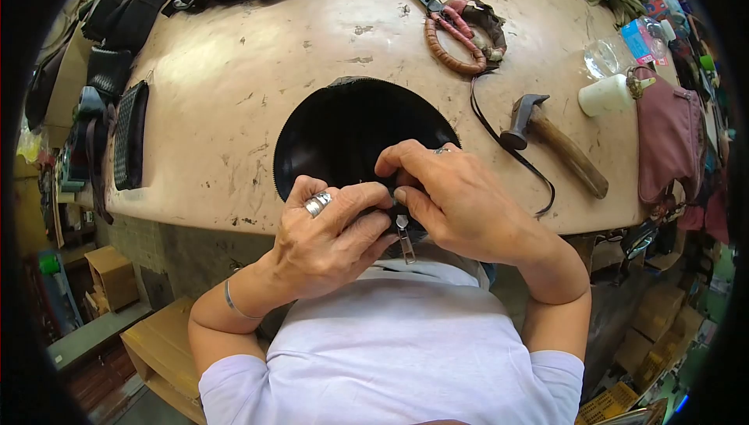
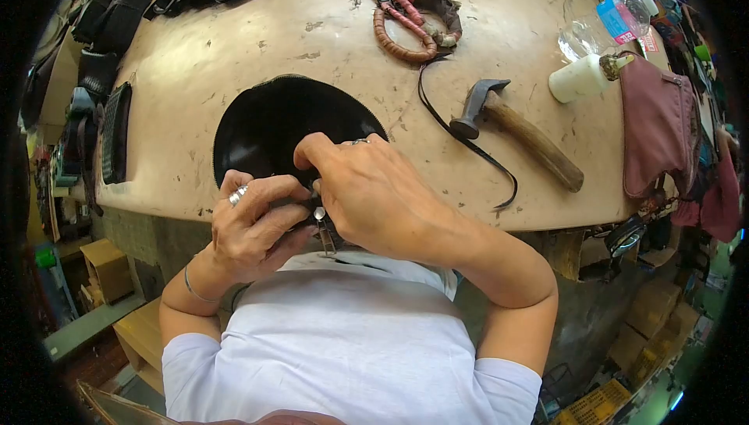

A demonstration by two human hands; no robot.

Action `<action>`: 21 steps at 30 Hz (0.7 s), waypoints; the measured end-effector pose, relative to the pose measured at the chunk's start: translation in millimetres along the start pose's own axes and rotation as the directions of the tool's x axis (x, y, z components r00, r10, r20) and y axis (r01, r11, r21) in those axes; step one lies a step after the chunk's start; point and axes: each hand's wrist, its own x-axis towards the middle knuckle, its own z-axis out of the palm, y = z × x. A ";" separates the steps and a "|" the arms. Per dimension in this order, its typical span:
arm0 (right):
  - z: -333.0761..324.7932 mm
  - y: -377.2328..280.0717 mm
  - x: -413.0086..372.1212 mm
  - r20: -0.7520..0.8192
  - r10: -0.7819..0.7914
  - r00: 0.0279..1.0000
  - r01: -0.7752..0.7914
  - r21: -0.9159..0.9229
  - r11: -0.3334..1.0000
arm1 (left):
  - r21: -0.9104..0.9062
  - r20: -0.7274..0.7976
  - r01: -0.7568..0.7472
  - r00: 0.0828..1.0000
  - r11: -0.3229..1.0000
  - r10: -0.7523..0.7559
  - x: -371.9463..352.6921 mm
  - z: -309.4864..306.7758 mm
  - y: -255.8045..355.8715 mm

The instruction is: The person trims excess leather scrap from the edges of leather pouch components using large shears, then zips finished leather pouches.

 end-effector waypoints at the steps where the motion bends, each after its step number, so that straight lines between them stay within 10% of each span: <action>1: 0.3 0.7 0.0 0.011 0.008 1.000 -0.008 -0.007 1.000 | -0.013 0.025 0.026 0.999 1.000 -0.026 0.8 -1.3 0.4; 7: -3.5 7.0 -18.7 -0.204 -0.291 0.934 0.292 -0.027 0.956 | -0.035 0.087 0.065 0.994 0.997 -0.062 0.0 -5.5 0.0; 21: 1.6 13.2 -23.9 -0.054 -0.220 0.974 0.208 -0.170 0.963 | -0.043 0.114 0.102 0.989 0.994 -0.096 7.9 -6.3 -1.2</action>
